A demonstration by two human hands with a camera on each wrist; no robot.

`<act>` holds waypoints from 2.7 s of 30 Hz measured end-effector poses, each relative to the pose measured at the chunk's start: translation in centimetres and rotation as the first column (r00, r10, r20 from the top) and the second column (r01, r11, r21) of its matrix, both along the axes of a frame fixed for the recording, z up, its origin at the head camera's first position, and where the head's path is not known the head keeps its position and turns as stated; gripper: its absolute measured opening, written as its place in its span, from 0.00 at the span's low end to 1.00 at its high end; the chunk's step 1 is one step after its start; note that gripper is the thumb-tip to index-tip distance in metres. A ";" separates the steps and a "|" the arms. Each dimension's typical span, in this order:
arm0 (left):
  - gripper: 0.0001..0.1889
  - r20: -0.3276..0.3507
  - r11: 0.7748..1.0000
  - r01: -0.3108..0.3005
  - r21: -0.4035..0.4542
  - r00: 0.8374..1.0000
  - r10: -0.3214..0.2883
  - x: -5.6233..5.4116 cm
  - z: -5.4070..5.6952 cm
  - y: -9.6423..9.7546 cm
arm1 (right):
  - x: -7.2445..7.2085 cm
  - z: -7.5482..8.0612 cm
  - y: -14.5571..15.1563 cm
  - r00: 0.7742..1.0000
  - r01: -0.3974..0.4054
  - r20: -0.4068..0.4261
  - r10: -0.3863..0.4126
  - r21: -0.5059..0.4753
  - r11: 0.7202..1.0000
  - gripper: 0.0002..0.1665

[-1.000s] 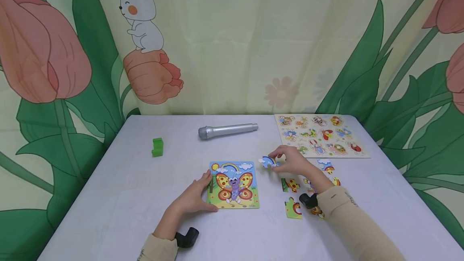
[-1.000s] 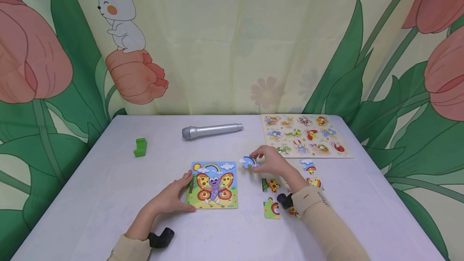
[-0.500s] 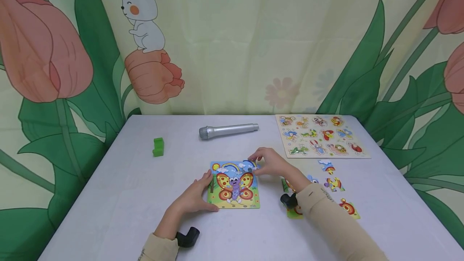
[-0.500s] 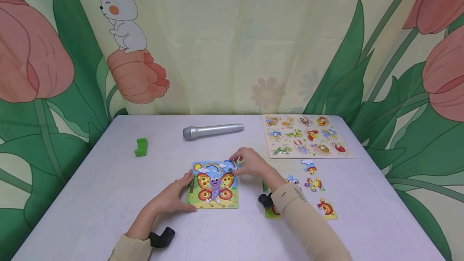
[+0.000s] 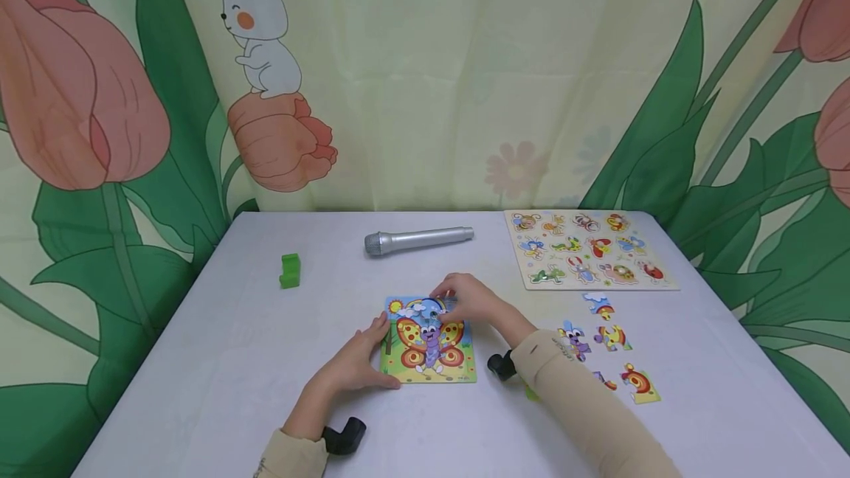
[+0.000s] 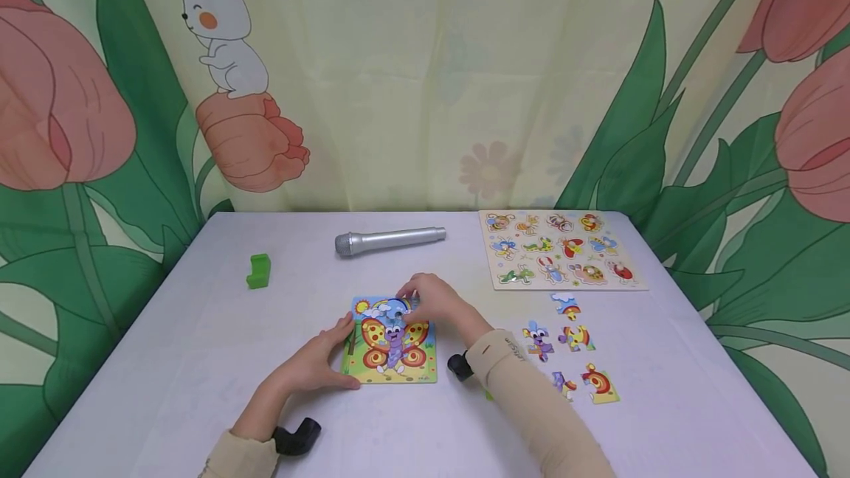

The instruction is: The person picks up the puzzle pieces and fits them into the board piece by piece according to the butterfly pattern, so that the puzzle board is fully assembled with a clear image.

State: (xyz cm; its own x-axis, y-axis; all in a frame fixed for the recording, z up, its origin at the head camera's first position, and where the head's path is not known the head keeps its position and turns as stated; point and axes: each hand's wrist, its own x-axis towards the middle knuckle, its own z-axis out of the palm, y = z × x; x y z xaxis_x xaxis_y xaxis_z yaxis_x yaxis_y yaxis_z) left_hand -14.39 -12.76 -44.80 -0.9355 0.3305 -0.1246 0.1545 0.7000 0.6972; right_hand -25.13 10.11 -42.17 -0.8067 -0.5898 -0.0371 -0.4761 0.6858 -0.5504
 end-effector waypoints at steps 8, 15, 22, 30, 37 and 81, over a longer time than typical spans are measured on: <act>0.53 0.010 1.000 -0.011 -0.001 1.000 0.011 0.0 -0.2 0.0 | 0.1 -0.3 -1.0 1.000 0.002 0.022 -0.003 0.042 0.999 0.20; 0.52 0.000 1.000 0.002 0.000 1.000 -0.002 -0.1 -0.1 0.0 | 0.0 -0.5 -1.6 1.000 0.013 -0.015 -0.011 0.110 0.994 0.19; 0.52 -0.008 1.000 0.005 0.002 1.000 -0.005 -0.1 -0.2 0.0 | 0.4 -0.3 -2.0 0.998 0.019 -0.055 -0.010 0.167 0.986 0.20; 0.52 -0.008 1.000 0.006 0.008 1.000 -0.006 -0.1 -0.2 0.0 | 0.5 -0.1 -2.3 0.996 0.020 -0.094 0.001 0.226 0.974 0.20; 0.52 -0.013 1.000 0.007 0.010 1.000 -0.007 -0.1 -0.2 -0.1 | 0.7 -0.1 -2.3 0.995 0.003 -0.097 0.021 0.234 0.972 0.20; 0.53 -0.027 1.000 0.001 0.003 1.000 -0.001 0.0 -0.3 -0.1 | 1.0 2.5 8.5 0.993 0.077 -0.079 -0.090 -0.155 0.985 0.26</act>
